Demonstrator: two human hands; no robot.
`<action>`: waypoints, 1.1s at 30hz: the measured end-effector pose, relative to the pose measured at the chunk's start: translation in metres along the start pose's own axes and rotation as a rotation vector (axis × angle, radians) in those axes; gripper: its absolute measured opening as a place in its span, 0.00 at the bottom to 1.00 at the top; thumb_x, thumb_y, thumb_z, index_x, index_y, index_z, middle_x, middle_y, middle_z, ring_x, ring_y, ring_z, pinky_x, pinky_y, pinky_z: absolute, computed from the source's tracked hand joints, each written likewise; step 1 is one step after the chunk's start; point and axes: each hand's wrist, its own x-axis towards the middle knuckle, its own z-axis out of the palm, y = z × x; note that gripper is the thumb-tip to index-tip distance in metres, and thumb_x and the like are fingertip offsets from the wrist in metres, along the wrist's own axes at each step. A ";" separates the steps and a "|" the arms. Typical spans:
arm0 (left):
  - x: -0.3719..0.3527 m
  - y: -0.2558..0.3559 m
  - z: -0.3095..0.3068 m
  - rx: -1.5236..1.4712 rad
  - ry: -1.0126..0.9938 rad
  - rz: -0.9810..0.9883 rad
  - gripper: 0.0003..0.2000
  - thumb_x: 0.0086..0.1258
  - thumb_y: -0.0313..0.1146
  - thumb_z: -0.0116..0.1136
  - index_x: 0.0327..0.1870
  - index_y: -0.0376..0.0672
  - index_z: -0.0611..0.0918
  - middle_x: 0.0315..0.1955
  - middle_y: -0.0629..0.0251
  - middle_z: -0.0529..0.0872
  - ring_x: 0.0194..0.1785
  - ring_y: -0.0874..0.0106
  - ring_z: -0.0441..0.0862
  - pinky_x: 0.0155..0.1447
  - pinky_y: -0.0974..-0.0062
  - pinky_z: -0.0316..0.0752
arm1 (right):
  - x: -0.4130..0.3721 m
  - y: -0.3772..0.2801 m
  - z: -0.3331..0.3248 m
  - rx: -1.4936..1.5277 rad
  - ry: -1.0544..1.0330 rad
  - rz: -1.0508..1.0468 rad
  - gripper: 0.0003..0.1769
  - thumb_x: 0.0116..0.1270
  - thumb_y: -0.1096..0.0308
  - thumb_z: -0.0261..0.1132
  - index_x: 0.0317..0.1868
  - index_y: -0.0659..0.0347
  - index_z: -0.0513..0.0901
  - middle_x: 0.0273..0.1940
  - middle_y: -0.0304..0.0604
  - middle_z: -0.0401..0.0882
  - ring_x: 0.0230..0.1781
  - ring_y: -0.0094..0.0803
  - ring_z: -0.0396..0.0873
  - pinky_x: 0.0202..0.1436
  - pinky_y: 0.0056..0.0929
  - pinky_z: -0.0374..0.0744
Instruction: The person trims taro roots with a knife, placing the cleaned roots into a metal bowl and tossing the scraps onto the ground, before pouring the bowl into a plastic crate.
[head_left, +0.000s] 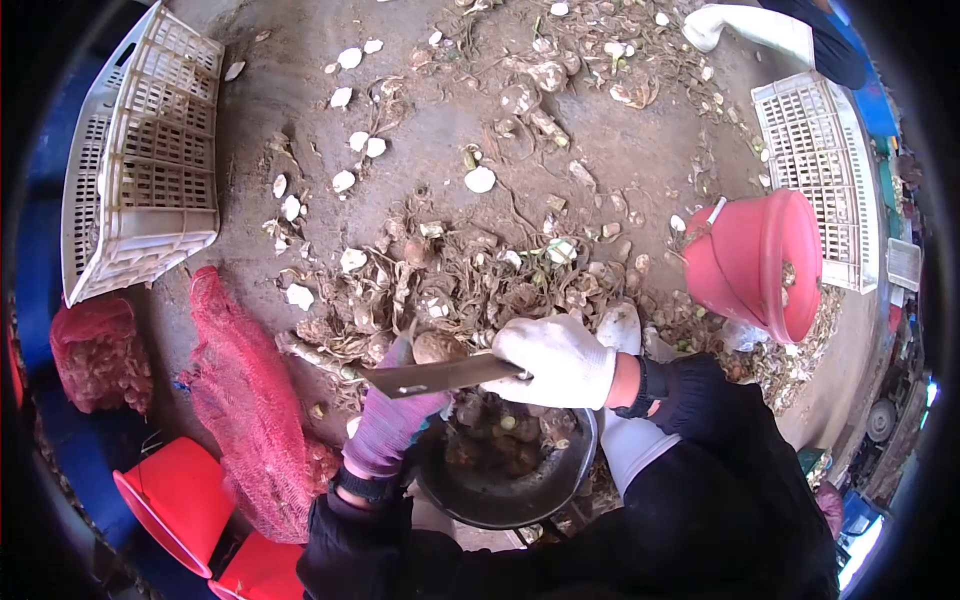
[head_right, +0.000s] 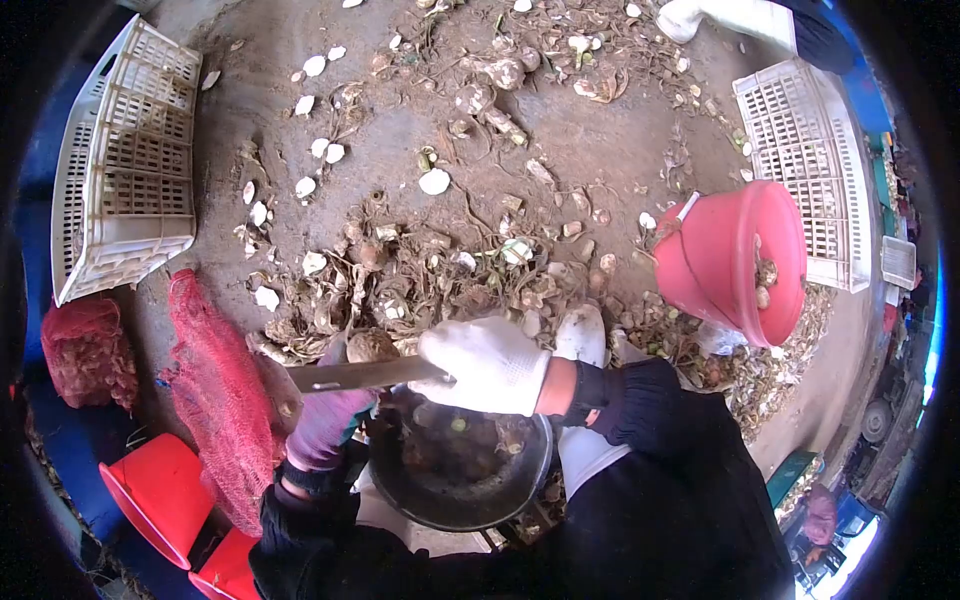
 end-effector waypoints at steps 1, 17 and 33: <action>-0.003 -0.002 0.001 -0.001 0.018 -0.010 0.26 0.62 0.32 0.66 0.59 0.36 0.69 0.39 0.65 0.84 0.39 0.79 0.80 0.41 0.80 0.77 | -0.001 0.001 0.000 -0.004 -0.004 -0.001 0.17 0.61 0.52 0.63 0.28 0.57 0.73 0.24 0.42 0.75 0.23 0.40 0.79 0.26 0.38 0.77; 0.012 0.007 0.009 -0.216 0.017 0.373 0.32 0.59 0.20 0.60 0.67 0.43 0.64 0.48 0.63 0.77 0.49 0.73 0.77 0.53 0.76 0.74 | 0.005 0.029 -0.005 0.112 0.183 0.300 0.17 0.62 0.55 0.67 0.30 0.62 0.79 0.20 0.44 0.74 0.20 0.37 0.77 0.24 0.33 0.73; -0.008 0.014 0.013 -0.437 -0.181 -0.045 0.21 0.67 0.31 0.57 0.59 0.42 0.66 0.45 0.56 0.81 0.41 0.68 0.83 0.45 0.71 0.81 | -0.003 0.022 0.005 0.062 0.158 0.216 0.18 0.60 0.57 0.69 0.30 0.62 0.73 0.25 0.50 0.74 0.25 0.48 0.77 0.27 0.41 0.74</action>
